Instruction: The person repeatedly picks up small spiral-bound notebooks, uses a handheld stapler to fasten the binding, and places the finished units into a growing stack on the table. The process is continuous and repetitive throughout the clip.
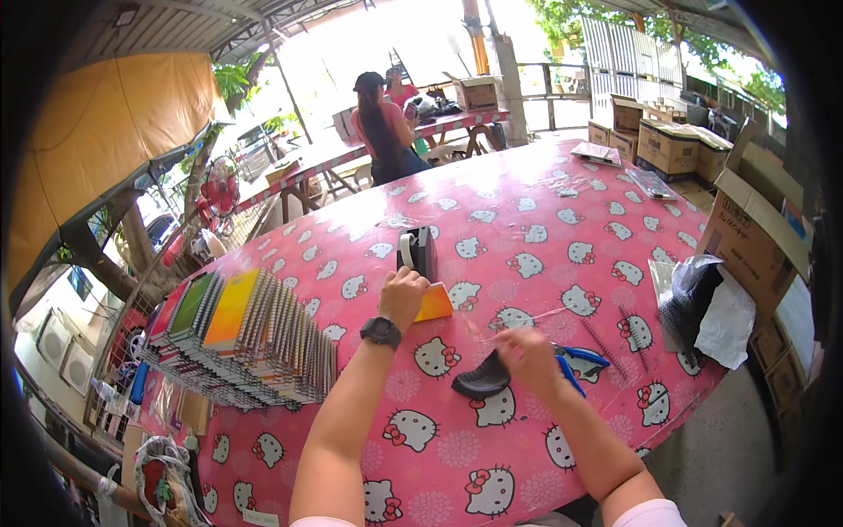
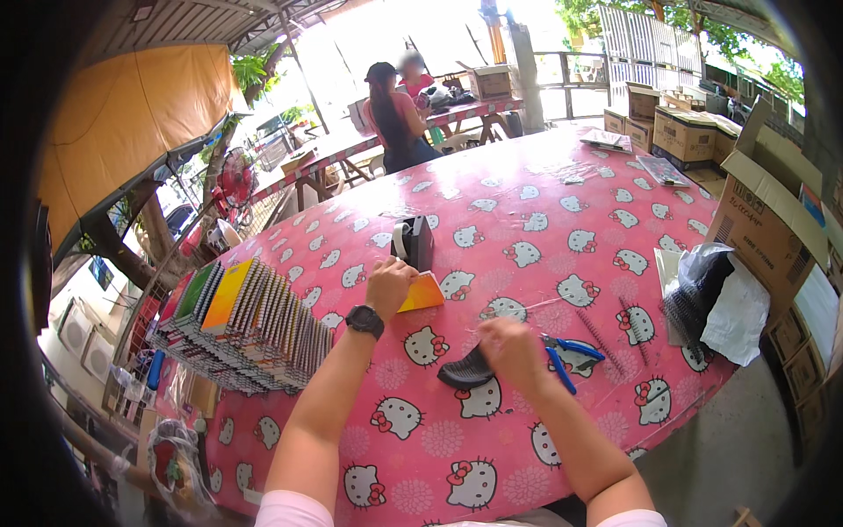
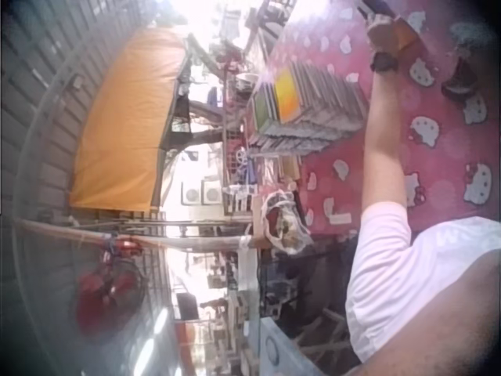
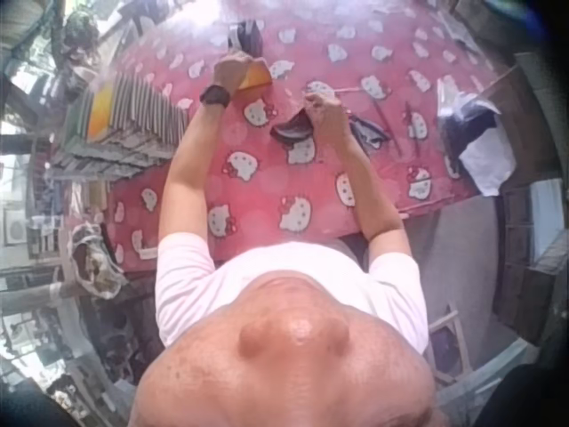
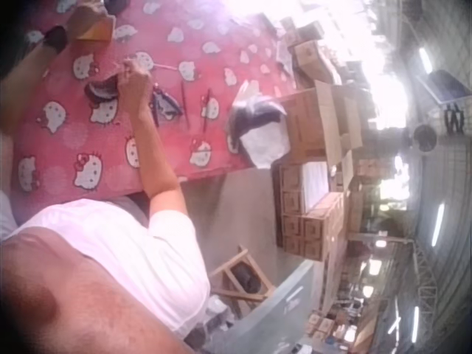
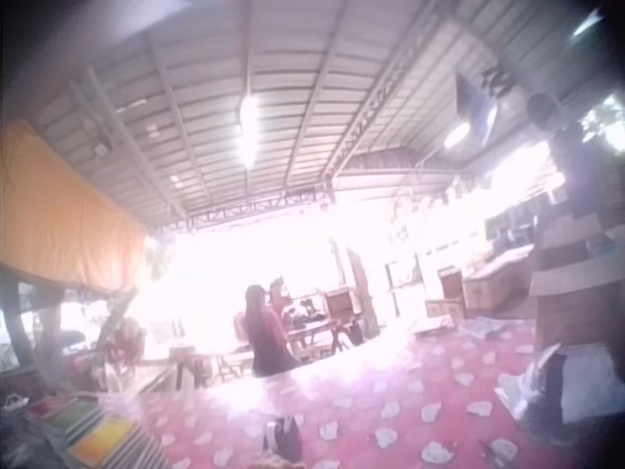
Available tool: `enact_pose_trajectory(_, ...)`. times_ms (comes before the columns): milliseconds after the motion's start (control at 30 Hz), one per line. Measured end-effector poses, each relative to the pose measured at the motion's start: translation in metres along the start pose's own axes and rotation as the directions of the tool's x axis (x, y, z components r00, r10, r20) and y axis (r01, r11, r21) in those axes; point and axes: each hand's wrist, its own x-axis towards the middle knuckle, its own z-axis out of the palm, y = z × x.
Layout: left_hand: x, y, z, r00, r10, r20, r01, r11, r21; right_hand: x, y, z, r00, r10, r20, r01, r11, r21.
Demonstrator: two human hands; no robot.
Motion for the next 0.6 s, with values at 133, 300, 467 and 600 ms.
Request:
enact_pose_trajectory(133,-0.008,0.008,-0.043,0.978,-0.202,-0.045,0.176,0.928,-0.328,0.019,0.043,-0.072,0.922,0.191,-0.337,-0.367,0.71,-0.601)
enact_pose_trajectory(300,-0.039,0.025,-0.098,0.929,-0.37,-0.017,0.262,0.689,-0.676,0.0,0.112,-0.105,0.749,0.463,-0.474,-0.647,0.352,-0.677)
enact_pose_trajectory(467,-0.091,0.042,-0.144,0.783,-0.618,0.069,0.453,0.491,-0.744,0.005,0.103,-0.103,0.789,0.551,-0.274,-0.589,0.55,-0.592)
enact_pose_trajectory(600,-0.125,0.061,-0.135,0.84,-0.541,0.035,0.433,0.63,-0.644,-0.004,0.084,-0.115,0.873,0.487,-0.022,-0.423,0.735,-0.529)
